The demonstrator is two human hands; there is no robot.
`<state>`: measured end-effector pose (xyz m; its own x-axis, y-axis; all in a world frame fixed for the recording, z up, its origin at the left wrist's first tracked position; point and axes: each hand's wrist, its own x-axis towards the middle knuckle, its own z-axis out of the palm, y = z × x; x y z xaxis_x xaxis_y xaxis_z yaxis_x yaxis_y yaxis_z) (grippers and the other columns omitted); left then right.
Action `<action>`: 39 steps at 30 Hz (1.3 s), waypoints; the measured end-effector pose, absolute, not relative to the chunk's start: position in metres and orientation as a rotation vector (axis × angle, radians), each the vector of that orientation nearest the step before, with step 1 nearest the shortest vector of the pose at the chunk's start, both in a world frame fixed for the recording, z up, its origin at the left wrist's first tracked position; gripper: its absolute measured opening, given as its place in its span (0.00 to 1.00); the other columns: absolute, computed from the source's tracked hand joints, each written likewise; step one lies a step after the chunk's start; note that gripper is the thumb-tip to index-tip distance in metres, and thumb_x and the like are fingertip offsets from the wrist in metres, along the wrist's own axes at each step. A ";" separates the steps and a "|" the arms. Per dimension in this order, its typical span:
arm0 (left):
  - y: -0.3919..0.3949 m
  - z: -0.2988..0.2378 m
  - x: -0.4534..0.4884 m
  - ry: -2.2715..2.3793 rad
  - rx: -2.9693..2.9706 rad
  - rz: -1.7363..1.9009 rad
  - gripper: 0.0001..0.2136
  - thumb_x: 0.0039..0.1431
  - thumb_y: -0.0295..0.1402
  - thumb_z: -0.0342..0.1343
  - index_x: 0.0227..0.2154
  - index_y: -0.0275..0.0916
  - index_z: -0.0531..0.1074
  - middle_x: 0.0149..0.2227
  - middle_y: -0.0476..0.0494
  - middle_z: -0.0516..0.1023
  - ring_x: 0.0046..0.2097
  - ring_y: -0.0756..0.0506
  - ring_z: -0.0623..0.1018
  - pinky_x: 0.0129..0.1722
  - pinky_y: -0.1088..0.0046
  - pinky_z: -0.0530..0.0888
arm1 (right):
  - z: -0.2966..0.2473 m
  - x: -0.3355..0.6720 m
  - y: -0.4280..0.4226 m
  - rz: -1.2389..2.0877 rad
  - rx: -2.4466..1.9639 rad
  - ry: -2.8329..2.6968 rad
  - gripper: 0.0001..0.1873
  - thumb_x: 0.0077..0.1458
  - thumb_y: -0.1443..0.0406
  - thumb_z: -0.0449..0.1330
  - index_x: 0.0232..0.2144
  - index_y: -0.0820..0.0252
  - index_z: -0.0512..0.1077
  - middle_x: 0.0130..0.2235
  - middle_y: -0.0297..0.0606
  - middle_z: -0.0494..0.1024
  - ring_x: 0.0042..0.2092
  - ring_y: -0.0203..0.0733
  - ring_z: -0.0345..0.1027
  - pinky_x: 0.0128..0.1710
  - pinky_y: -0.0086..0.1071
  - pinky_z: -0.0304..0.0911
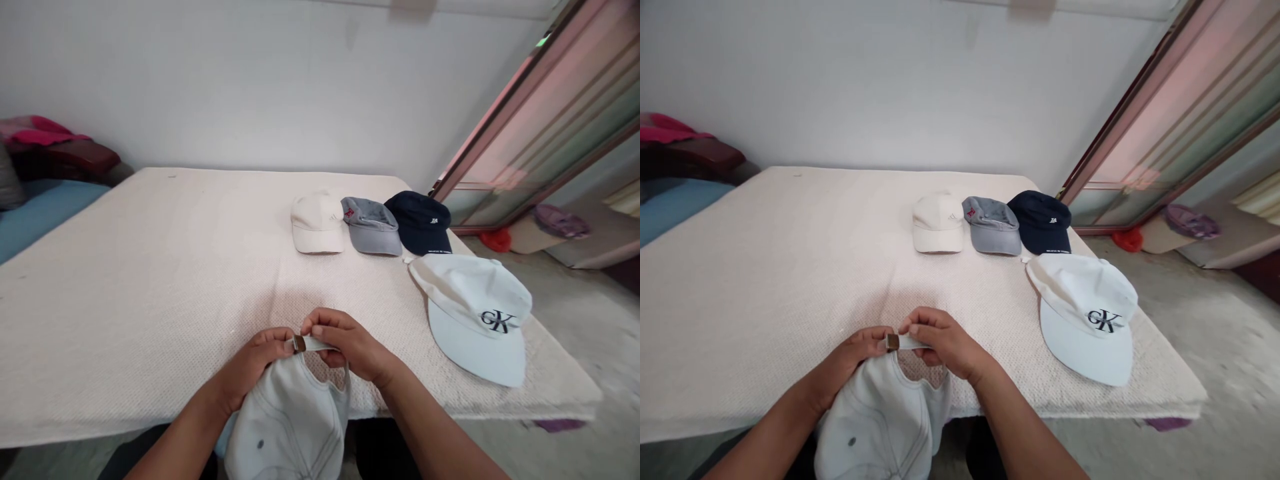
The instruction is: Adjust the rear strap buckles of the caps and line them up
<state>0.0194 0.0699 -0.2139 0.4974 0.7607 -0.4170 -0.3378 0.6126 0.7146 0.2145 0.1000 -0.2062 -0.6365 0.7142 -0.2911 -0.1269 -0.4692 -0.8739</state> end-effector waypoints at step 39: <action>0.068 -0.208 0.014 0.785 0.513 0.783 0.04 0.47 0.29 0.61 0.27 0.34 0.74 0.26 0.43 0.77 0.28 0.46 0.75 0.33 0.71 0.70 | -0.209 0.213 0.093 2.153 -0.783 -1.170 0.13 0.54 0.58 0.60 0.28 0.64 0.70 0.20 0.29 0.65 0.20 0.27 0.55 0.20 0.24 0.50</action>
<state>0.0139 0.0684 -0.2077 0.4581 0.7799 -0.4265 -0.4251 0.6136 0.6654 0.2127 0.0926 -0.2085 -0.6717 0.7060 -0.2245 -0.1955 -0.4612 -0.8655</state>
